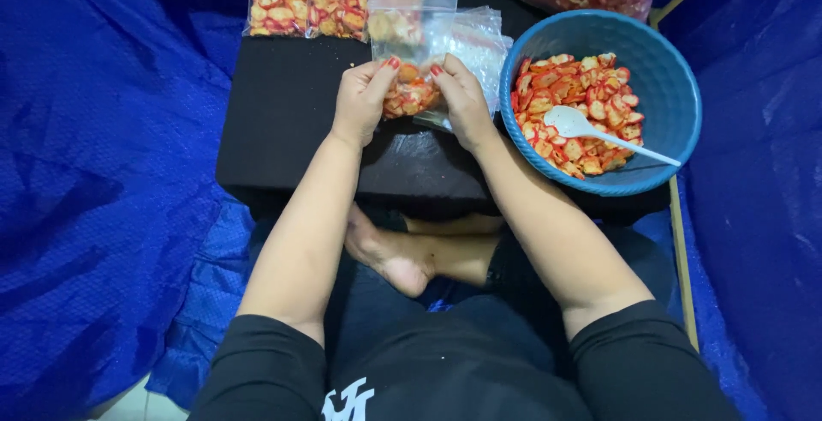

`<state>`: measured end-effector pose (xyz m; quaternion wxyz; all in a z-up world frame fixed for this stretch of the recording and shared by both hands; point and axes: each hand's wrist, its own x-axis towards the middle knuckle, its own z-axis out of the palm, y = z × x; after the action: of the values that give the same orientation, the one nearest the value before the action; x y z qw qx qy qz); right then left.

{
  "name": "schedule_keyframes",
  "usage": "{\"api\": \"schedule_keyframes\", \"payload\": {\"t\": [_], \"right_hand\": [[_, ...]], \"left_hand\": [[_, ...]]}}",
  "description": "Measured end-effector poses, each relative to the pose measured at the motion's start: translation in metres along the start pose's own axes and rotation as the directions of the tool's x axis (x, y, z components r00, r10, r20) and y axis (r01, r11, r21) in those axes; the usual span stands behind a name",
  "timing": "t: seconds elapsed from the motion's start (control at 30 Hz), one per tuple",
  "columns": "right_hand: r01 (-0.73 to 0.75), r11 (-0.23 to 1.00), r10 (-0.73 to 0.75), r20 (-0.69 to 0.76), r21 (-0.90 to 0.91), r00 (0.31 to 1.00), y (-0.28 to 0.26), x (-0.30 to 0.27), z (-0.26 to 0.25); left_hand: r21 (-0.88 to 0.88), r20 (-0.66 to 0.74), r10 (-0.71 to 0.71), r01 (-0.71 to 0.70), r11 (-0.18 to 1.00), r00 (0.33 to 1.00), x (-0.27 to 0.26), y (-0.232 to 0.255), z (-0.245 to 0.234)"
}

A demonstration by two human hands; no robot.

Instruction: A person is packing snacks from a large bowl into individual plastic bags using a spoon and their hands while sitting on the floor.

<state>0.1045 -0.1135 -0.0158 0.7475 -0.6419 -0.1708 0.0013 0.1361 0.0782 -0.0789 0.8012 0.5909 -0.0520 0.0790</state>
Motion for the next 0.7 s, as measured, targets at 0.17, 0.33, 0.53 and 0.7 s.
{"api": "schedule_keyframes", "payload": {"t": [0.17,0.33,0.53,0.7], "right_hand": [[-0.002,1.000,0.002,-0.007,-0.012,1.000,0.007,0.002,-0.001],[0.062,0.997,-0.062,-0.002,-0.051,0.998,-0.006,-0.001,0.006],[0.063,0.996,-0.063,-0.008,-0.055,0.998,0.005,0.007,0.007],[0.063,0.995,-0.067,-0.053,-0.073,0.996,0.024,0.010,0.001]], "left_hand": [[0.020,0.000,0.055,-0.055,0.998,0.998,-0.019,0.050,0.025],[0.131,0.031,0.186,-0.189,0.973,0.982,-0.030,0.079,0.037],[0.187,-0.012,0.142,-0.137,0.973,0.990,-0.024,0.067,0.034],[0.161,-0.005,0.148,-0.146,0.976,0.989,-0.025,0.066,0.030]]}}
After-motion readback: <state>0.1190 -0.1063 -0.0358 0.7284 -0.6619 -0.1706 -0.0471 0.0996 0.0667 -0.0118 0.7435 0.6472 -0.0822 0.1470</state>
